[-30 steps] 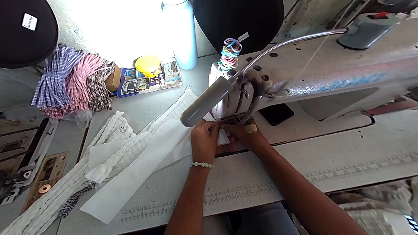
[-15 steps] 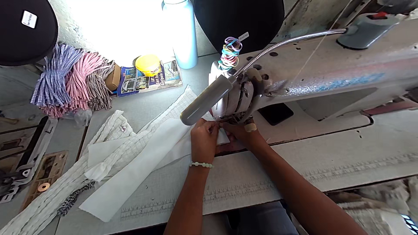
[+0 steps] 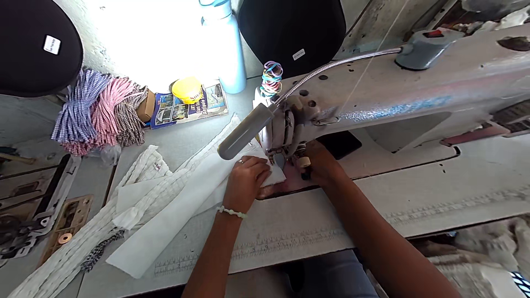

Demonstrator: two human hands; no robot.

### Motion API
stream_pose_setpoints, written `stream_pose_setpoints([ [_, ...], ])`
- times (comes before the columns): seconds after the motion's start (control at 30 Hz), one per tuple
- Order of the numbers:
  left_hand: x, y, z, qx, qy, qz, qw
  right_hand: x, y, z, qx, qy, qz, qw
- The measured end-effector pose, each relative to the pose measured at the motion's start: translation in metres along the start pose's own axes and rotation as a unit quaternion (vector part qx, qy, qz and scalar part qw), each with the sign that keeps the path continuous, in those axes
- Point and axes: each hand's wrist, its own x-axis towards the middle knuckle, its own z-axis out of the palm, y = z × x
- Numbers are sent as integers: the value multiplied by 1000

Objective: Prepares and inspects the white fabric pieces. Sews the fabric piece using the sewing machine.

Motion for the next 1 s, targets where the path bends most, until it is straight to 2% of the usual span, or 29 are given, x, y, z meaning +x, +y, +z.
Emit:
stream_pose_setpoints([
  [0.1,-5,-11,5,-23,9,20,999,-7,-2,-5,-114,11,-34,993],
  [0.17,-6,-13,6,-40,11,18,999,-11,-3,-15,-247,33,-64,966],
  [0.23,-6,-13,5,-49,10,13,999,-18,0,-25,-388,52,-106,914],
  [0.3,-6,-11,5,-52,8,9,999,-34,8,-26,-486,77,-184,851],
  [0.37,-6,-10,4,-50,5,9,999,-47,23,-26,-525,67,-318,787],
  [0.43,-8,-9,4,-48,2,14,999,-53,39,-25,-534,4,-413,738],
  [0.5,-13,-7,4,-49,1,23,999,-57,52,-20,-547,-48,-453,702],
  [0.6,-22,1,7,-41,18,34,998,-60,65,-17,-587,-60,-482,647],
  [0.83,-25,3,9,-1,17,47,999,-63,72,-17,-616,-22,-502,607],
  [1.0,-22,3,11,15,22,43,999,-62,73,-15,-626,-6,-501,598],
])
